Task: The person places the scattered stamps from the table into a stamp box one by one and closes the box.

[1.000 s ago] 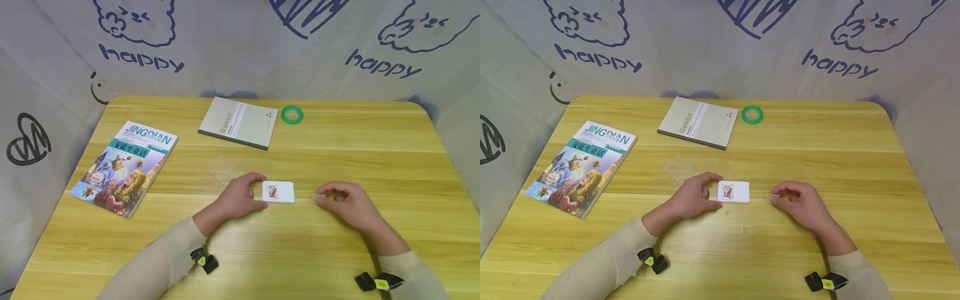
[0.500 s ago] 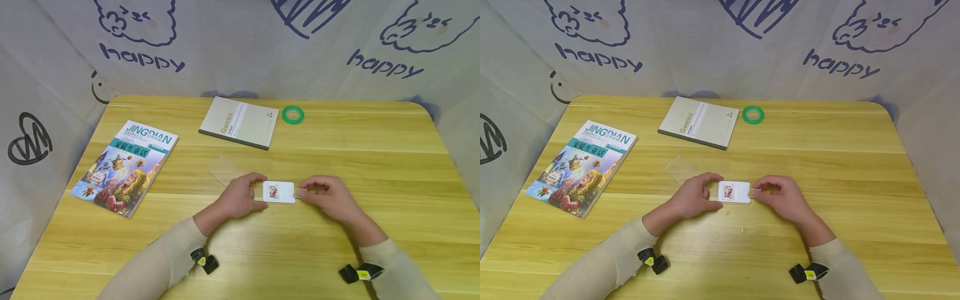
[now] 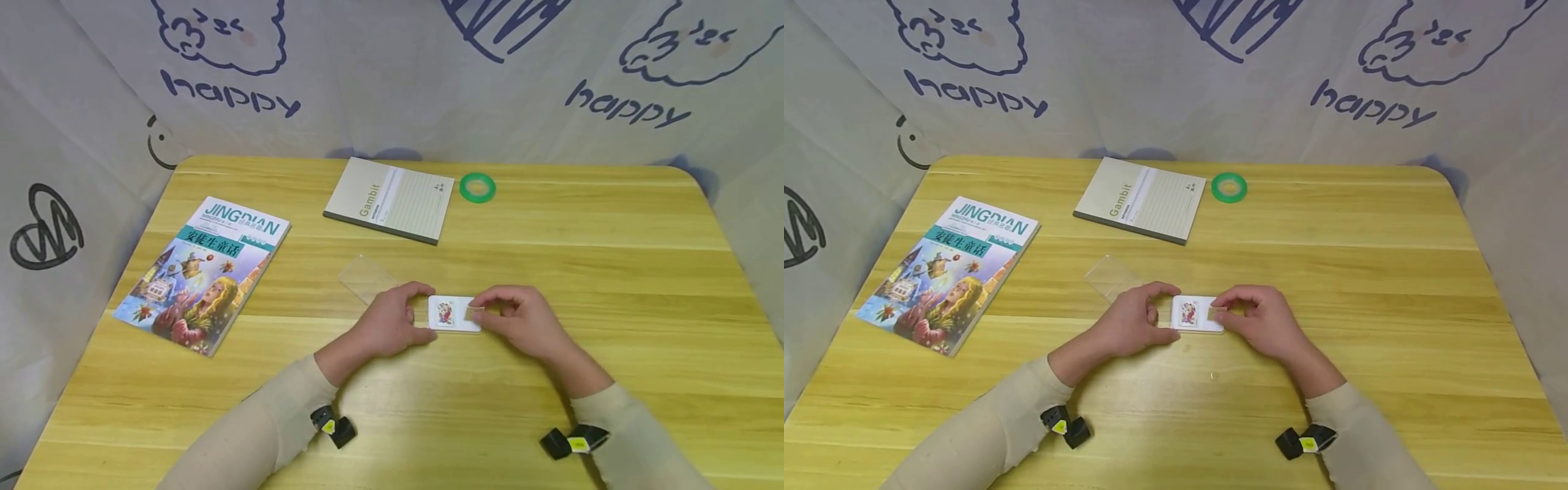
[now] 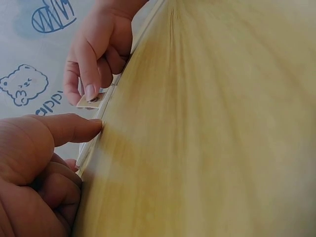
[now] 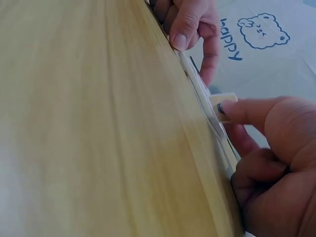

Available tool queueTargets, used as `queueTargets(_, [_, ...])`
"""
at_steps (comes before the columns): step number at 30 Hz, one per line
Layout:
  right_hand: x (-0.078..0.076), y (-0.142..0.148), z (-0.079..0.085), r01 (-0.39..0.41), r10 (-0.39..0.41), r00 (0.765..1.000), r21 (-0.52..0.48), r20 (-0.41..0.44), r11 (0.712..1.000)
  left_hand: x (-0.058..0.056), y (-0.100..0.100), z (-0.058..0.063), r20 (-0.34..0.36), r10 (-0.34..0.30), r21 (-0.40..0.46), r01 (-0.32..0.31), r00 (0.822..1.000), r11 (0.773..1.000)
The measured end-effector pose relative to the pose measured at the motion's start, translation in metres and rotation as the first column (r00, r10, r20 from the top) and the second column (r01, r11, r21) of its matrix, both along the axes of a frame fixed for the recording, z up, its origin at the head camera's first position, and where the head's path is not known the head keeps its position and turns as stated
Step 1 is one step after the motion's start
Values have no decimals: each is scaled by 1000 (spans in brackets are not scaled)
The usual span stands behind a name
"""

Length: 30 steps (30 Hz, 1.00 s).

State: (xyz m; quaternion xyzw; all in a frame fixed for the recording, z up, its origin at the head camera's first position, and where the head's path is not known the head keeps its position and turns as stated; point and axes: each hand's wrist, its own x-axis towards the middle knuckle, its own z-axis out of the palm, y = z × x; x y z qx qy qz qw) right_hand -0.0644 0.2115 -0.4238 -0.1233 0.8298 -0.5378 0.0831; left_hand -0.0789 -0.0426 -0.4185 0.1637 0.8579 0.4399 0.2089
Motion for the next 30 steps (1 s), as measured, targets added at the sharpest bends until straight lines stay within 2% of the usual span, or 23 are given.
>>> queueTargets(6, [1, -4, 1, 53, -48, 997, 103, -56, 993, 0, 0, 1, 4, 4, 1, -4, 1000, 1000])
queueTargets(14, [0, -7, 2, 66, -56, 997, 179, -61, 982, 0, 0, 0, -4, 4, 1, -4, 1000, 1000])
queueTargets(25, [0, -9, 0, 76, -70, 997, 174, -38, 982, 0, -1, 0, 0, 3, 8, -3, 1000, 1000])
queueTargets(30, [0, -8, 0, 79, -78, 997, 131, -11, 988, 1, -1, 0, -4, 1, 14, -1, 1000, 1000])
